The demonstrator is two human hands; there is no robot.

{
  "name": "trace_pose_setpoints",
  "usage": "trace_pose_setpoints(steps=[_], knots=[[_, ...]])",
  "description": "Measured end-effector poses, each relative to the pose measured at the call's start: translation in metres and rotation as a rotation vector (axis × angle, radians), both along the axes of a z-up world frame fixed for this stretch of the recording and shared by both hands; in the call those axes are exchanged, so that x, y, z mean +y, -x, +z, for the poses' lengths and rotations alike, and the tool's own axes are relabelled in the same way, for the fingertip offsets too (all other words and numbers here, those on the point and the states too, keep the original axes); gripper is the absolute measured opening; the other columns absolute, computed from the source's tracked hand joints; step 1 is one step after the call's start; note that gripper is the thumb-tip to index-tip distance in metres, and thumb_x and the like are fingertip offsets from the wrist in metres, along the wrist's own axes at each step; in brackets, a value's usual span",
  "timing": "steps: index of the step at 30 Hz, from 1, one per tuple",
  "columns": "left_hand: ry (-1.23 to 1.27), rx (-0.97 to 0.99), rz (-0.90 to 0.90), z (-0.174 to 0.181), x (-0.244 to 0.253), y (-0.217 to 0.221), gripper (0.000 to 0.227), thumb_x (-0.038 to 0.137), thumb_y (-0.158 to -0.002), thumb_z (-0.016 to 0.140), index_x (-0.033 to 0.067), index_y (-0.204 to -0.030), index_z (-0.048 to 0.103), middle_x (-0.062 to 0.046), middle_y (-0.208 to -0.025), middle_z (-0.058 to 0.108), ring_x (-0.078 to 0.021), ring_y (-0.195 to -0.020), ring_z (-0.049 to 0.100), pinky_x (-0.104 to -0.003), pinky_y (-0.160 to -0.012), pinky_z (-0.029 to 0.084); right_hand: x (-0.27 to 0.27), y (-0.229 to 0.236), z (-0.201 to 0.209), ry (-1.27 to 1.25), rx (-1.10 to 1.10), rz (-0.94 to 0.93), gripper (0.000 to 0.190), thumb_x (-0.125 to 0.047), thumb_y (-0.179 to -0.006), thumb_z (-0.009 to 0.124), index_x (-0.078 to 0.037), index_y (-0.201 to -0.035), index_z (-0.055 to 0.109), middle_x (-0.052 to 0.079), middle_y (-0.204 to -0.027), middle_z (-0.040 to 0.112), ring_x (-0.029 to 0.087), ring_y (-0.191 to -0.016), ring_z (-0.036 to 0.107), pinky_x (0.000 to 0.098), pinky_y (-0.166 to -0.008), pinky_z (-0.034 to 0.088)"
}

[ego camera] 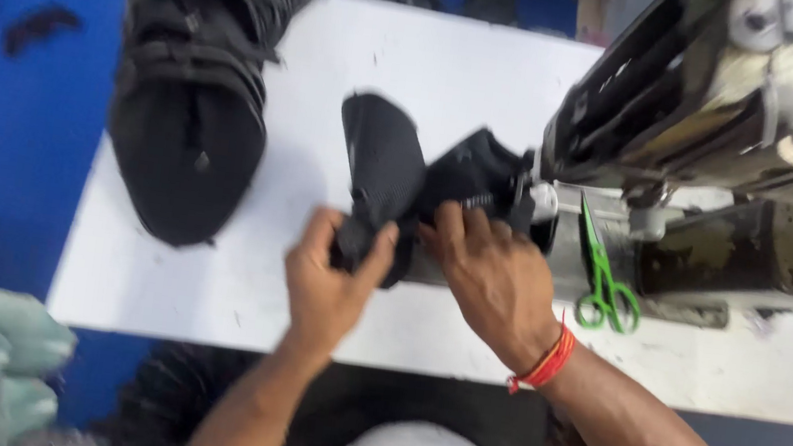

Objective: The person uses a sewing machine to stitch straps onto black sandals. They guide the sandals under the needle, sew along the edges, and use green scissors to cut the thread after each piece is finished. The completed sandals are placed in a stack on the table.

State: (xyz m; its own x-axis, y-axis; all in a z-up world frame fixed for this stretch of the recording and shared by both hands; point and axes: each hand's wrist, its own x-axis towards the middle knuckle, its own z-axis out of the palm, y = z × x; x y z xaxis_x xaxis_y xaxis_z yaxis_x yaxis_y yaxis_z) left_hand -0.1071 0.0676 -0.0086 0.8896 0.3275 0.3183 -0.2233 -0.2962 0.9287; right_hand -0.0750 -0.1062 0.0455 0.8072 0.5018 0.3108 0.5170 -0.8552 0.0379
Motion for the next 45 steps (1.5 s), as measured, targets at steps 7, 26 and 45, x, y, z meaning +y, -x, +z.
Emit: trace_pose_setpoints(steps=[7, 26, 45], knots=[[-0.088, -0.077, 0.022, 0.035, 0.014, 0.024, 0.032, 0.015, -0.083, 0.086, 0.0036, -0.086, 0.056, -0.002, -0.071, 0.059, -0.0073, -0.062, 0.054, -0.025, -0.055, 0.045, -0.014, -0.007, -0.001, -0.039, 0.043, 0.025, 0.031, -0.037, -0.099, 0.064, -0.009, -0.089, 0.057, 0.006, -0.066, 0.064, 0.023, -0.053, 0.067, 0.0353, -0.042, 0.050], [1.184, 0.416, -0.589, -0.051, -0.063, -0.088, 0.047, 0.022, -0.090, 0.076, -0.0051, -0.126, 0.062, -0.015, -0.114, 0.072, -0.0258, -0.101, 0.072, -0.042, -0.092, 0.060, -0.076, 0.057, -0.028, -0.442, 0.177, 0.040, 0.040, -0.011, -0.080, 0.081, -0.015, -0.118, 0.068, 0.003, -0.097, 0.074, 0.019, -0.071, 0.070, 0.0324, -0.060, 0.055], [1.400, 0.247, -0.510, -0.075, -0.117, -0.026, 0.032, 0.000, -0.099, 0.066, 0.0022, -0.130, 0.063, -0.009, -0.125, 0.069, -0.0207, -0.116, 0.067, -0.039, -0.103, 0.055, -0.106, 0.010, -0.057, -0.206, 0.009, -0.032, 0.071, -0.013, -0.077, 0.085, -0.020, -0.143, 0.059, 0.012, -0.150, 0.051, 0.023, -0.088, 0.071, 0.0342, -0.071, 0.058]])
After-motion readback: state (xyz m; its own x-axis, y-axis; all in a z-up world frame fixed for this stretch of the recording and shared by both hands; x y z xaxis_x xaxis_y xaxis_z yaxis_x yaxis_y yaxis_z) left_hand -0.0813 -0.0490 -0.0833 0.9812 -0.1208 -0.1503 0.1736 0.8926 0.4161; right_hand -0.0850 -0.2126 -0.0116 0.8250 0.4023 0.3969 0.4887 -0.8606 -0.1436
